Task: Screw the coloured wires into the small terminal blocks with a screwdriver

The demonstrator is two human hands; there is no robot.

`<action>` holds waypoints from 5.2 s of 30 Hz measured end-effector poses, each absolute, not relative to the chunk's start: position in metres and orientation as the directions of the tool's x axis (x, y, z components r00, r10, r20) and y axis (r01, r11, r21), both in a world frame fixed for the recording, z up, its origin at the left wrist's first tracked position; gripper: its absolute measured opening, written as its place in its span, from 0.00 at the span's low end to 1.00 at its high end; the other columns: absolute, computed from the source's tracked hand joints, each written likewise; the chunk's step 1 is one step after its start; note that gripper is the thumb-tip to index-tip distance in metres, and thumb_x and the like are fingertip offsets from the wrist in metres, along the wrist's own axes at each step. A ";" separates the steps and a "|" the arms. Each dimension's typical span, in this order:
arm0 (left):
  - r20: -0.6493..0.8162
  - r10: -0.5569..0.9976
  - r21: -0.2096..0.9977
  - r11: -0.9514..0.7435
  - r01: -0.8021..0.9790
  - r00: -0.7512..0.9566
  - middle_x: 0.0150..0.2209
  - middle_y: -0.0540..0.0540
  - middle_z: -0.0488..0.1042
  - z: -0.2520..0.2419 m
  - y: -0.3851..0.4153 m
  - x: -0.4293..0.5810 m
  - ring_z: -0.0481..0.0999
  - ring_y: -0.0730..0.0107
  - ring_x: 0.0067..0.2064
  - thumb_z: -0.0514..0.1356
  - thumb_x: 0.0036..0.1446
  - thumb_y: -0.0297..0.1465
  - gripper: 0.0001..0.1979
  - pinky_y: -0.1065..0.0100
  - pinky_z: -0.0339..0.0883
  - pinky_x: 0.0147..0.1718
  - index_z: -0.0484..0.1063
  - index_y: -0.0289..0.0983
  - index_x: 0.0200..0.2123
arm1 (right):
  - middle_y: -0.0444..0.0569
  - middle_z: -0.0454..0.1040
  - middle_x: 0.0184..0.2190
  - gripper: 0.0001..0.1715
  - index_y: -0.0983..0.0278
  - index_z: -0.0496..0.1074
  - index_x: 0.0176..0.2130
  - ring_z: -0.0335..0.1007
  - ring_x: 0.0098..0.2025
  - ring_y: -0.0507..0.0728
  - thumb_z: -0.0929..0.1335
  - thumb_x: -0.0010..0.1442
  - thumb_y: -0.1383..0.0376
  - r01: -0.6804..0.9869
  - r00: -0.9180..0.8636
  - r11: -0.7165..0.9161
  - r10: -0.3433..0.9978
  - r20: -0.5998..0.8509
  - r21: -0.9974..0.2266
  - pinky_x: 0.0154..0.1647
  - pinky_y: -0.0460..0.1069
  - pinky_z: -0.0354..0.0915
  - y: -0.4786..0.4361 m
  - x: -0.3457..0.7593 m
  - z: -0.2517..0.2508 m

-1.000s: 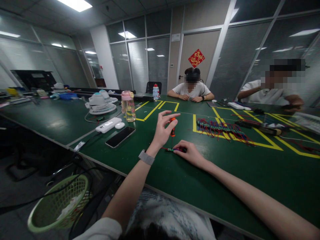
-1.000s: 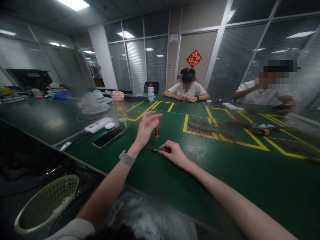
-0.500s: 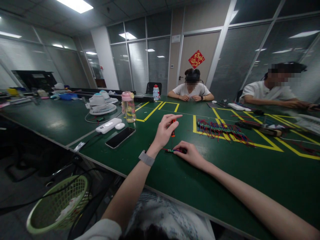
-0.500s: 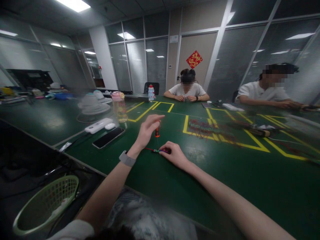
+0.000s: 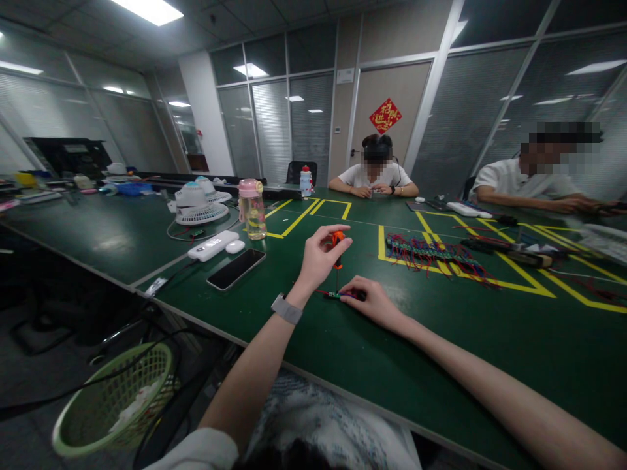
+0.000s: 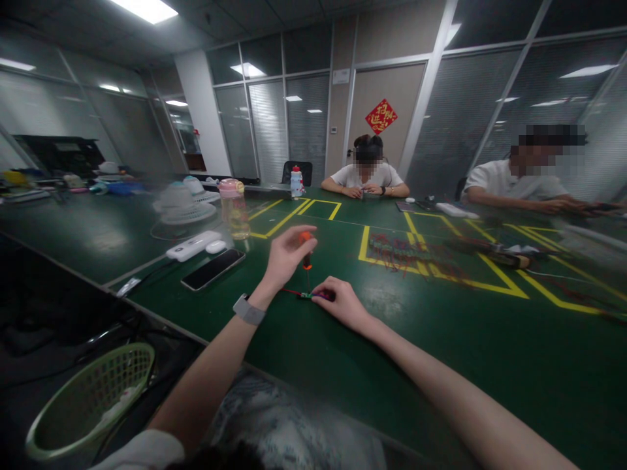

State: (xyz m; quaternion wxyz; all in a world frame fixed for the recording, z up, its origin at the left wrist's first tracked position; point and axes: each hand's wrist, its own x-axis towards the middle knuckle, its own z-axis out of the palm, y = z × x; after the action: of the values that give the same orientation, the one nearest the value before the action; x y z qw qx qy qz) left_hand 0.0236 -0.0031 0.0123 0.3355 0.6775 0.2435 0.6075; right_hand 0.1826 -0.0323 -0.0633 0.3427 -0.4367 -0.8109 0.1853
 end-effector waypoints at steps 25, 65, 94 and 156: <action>0.623 0.759 0.779 -0.579 -0.240 0.190 0.47 0.42 0.73 0.013 -0.002 0.024 0.75 0.65 0.43 0.58 0.57 0.33 0.15 0.65 0.71 0.40 0.72 0.38 0.48 | 0.46 0.69 0.29 0.08 0.64 0.76 0.35 0.64 0.29 0.52 0.68 0.56 0.63 0.570 -0.386 0.553 0.833 0.396 -0.607 0.30 0.47 0.61 -0.032 0.184 -0.065; 0.642 0.747 0.766 -0.621 -0.163 0.171 0.41 0.44 0.72 0.011 0.000 0.023 0.74 0.70 0.38 0.58 0.56 0.32 0.15 0.69 0.71 0.36 0.71 0.37 0.47 | 0.47 0.71 0.29 0.07 0.64 0.76 0.34 0.66 0.30 0.52 0.68 0.55 0.64 0.572 -0.387 0.563 0.826 0.410 -0.596 0.32 0.47 0.62 -0.032 0.182 -0.065; 0.709 0.697 0.700 -0.714 0.012 0.103 0.45 0.44 0.70 0.017 -0.005 0.021 0.71 0.69 0.45 0.56 0.58 0.34 0.12 0.69 0.67 0.43 0.75 0.39 0.42 | 0.47 0.70 0.30 0.08 0.64 0.76 0.36 0.66 0.31 0.52 0.68 0.56 0.65 0.603 -0.381 0.566 0.823 0.421 -0.562 0.32 0.47 0.63 -0.033 0.182 -0.064; 0.676 0.722 0.735 -0.676 -0.060 0.143 0.42 0.45 0.71 0.012 -0.001 0.021 0.72 0.72 0.39 0.57 0.58 0.35 0.14 0.72 0.70 0.37 0.75 0.40 0.45 | 0.47 0.70 0.30 0.08 0.65 0.76 0.36 0.66 0.31 0.52 0.68 0.56 0.66 0.603 -0.381 0.560 0.828 0.411 -0.569 0.33 0.47 0.62 -0.033 0.182 -0.065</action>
State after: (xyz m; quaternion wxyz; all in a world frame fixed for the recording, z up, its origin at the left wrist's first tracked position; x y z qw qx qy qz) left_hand 0.0211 -0.0010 0.0125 0.3216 0.6843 0.2421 0.6080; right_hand 0.1825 -0.0328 -0.0651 0.3413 -0.4392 -0.8145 0.1650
